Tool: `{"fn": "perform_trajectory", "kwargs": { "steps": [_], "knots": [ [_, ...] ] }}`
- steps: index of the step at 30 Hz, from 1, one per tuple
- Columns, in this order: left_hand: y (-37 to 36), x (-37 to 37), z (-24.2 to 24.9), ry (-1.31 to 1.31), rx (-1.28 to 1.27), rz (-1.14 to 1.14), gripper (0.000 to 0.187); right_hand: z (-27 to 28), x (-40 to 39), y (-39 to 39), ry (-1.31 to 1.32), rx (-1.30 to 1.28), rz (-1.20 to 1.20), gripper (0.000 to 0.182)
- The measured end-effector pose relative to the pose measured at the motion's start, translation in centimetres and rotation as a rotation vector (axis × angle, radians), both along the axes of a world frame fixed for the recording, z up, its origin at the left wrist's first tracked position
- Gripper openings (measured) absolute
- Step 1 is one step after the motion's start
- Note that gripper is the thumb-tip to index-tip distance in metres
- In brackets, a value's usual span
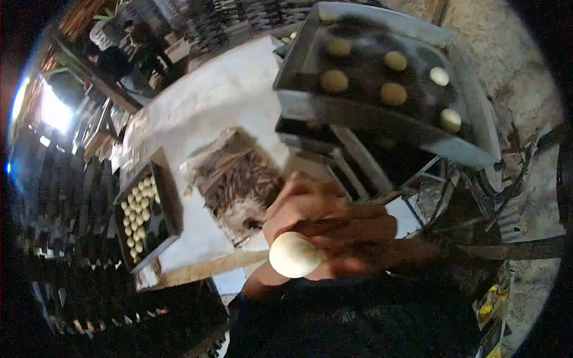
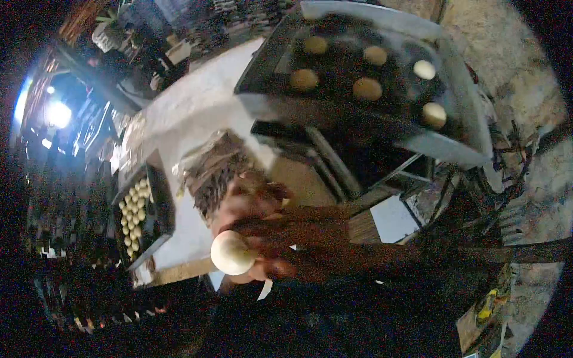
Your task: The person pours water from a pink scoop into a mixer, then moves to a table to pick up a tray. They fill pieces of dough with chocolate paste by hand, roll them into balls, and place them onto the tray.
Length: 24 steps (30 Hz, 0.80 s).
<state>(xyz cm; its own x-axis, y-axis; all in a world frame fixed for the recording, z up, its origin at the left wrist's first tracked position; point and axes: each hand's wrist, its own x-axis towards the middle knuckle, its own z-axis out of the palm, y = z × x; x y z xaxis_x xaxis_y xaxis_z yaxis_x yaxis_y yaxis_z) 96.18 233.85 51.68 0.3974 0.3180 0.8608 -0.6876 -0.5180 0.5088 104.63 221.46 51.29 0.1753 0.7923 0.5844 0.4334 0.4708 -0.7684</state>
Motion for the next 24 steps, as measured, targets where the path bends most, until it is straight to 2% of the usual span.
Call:
{"fn": "perform_trajectory", "kwargs": {
  "steps": [1, 3, 4, 5, 6, 8, 9, 11, 12, 13, 16, 18, 20, 22, 23, 24],
  "knots": [
    [0.3, 1.4, 0.4, 0.016, 0.043, -0.050, 0.045, 1.0, 1.2, -0.2, -0.093, 0.006, -0.091, 0.024],
    [1.1, 3.8, 0.1, -0.025, 0.094, 0.006, 0.037, 2.2, 4.0, -1.3, -0.369, 0.032, -0.243, 0.028],
    [0.6, 4.5, 0.8, 0.128, 0.047, 0.094, 0.034, 2.8, 5.1, -2.0, -0.508, 0.042, -0.323, 0.030],
    [-0.5, 4.8, 1.7, 0.278, -0.006, 0.185, 0.031, 4.3, 5.2, -3.1, -0.496, 0.023, -0.455, 0.036],
    [-0.7, 5.6, 1.4, 0.349, -0.008, 0.219, 0.028, 5.7, 5.7, -3.5, -0.583, 0.066, -0.443, 0.033],
    [0.6, 8.3, -0.8, 0.293, 0.220, -0.062, 0.023, 7.4, 6.5, -3.9, -0.756, 0.137, -0.406, 0.029],
    [0.1, 9.3, -1.6, 0.354, 0.217, -0.151, 0.021, 7.6, 6.9, -3.6, -0.859, 0.134, -0.380, 0.028],
    [-3.6, 10.5, -2.4, 0.610, 0.014, -0.205, 0.028, 8.1, 8.1, -3.3, -1.024, 0.092, -0.318, 0.029],
    [-3.9, 10.9, -2.3, 0.647, -0.112, -0.295, 0.033, 8.5, 8.9, -3.3, -1.087, 0.047, -0.282, 0.030],
    [-4.2, 11.4, -2.0, 0.679, -0.245, -0.377, 0.038, 10.0, 10.2, -3.1, -1.031, 0.009, -0.210, 0.025],
    [-3.0, 11.6, 2.2, 0.657, -0.224, -0.513, 0.049, 13.2, 13.9, -2.8, -0.739, -0.174, -0.203, 0.020],
    [-1.3, 10.8, 5.8, 0.782, -0.224, -0.600, 0.056, 15.2, 17.3, -1.2, -0.605, -0.375, -0.398, 0.021],
    [-0.4, 9.9, 5.5, 0.784, -0.236, -0.609, 0.058, 14.8, 24.1, 2.4, -0.546, -0.340, -0.519, 0.022],
    [0.4, 9.0, 4.5, 0.759, -0.188, -0.562, 0.060, 12.9, 31.9, 6.5, -0.574, -0.189, -0.659, 0.022],
    [0.5, 8.1, 4.1, 0.677, -0.260, -0.524, 0.058, 11.4, 35.6, 8.2, -0.672, -0.258, -0.689, 0.025],
    [1.1, 6.9, 3.6, 0.684, -0.205, -0.428, 0.056, 9.7, 38.2, 9.2, -0.769, -0.328, -0.716, 0.028]
  ]
}}
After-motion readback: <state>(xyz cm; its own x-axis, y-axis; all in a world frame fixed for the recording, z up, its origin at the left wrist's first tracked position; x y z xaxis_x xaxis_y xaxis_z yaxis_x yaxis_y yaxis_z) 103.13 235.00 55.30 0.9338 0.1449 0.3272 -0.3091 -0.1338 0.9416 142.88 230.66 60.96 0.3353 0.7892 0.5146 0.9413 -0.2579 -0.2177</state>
